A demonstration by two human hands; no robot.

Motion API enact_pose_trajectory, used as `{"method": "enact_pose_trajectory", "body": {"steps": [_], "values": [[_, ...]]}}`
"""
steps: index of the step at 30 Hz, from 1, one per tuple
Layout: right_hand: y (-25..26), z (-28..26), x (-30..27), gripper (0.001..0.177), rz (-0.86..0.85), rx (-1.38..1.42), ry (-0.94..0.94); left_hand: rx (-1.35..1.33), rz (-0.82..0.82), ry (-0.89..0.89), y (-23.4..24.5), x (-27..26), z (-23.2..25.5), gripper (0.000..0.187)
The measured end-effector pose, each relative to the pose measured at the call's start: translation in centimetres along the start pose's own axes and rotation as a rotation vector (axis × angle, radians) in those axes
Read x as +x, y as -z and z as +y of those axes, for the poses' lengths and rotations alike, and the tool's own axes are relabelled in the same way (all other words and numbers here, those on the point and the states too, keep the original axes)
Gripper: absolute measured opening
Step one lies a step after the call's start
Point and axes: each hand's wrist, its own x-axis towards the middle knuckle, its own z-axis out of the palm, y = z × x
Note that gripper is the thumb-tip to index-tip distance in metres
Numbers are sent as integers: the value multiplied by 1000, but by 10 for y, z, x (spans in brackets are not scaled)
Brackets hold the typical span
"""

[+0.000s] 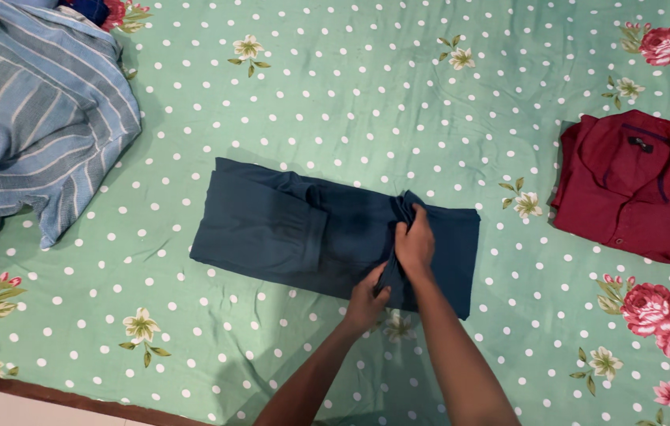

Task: The person folds several garments on a bed, including a dark blue pair of trousers, a light blue striped shirt, a yellow top, and a white shirt. Each item is laid flat, folded neatly, and stacked on the bed.

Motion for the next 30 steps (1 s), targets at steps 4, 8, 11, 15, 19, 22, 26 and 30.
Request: {"method": "enact_pose_trajectory", "body": {"steps": [4,8,11,15,19,22,26,30], "values": [[-1,-6,-6,55,73,83,78,-174,70,33,2,-8,9,56],[-16,-35,-11,57,43,93,159,-117,214,-26,28,-15,13,58],[-26,-51,-17,54,-67,64,169,140,334,105,38,-22,22,62],[-25,-46,-28,48,-260,135,76,580,384,60,39,-33,37,72],[7,-4,-45,43,61,57,377,1096,251,-337,47,-35,43,69],[39,44,-63,54,279,-184,279,1252,137,-474,56,-26,36,68],[71,103,-91,64,125,-35,-187,1168,0,-319,66,-20,18,68],[80,128,-100,71,-137,609,-580,1271,-18,-339,67,-20,5,69]]}}
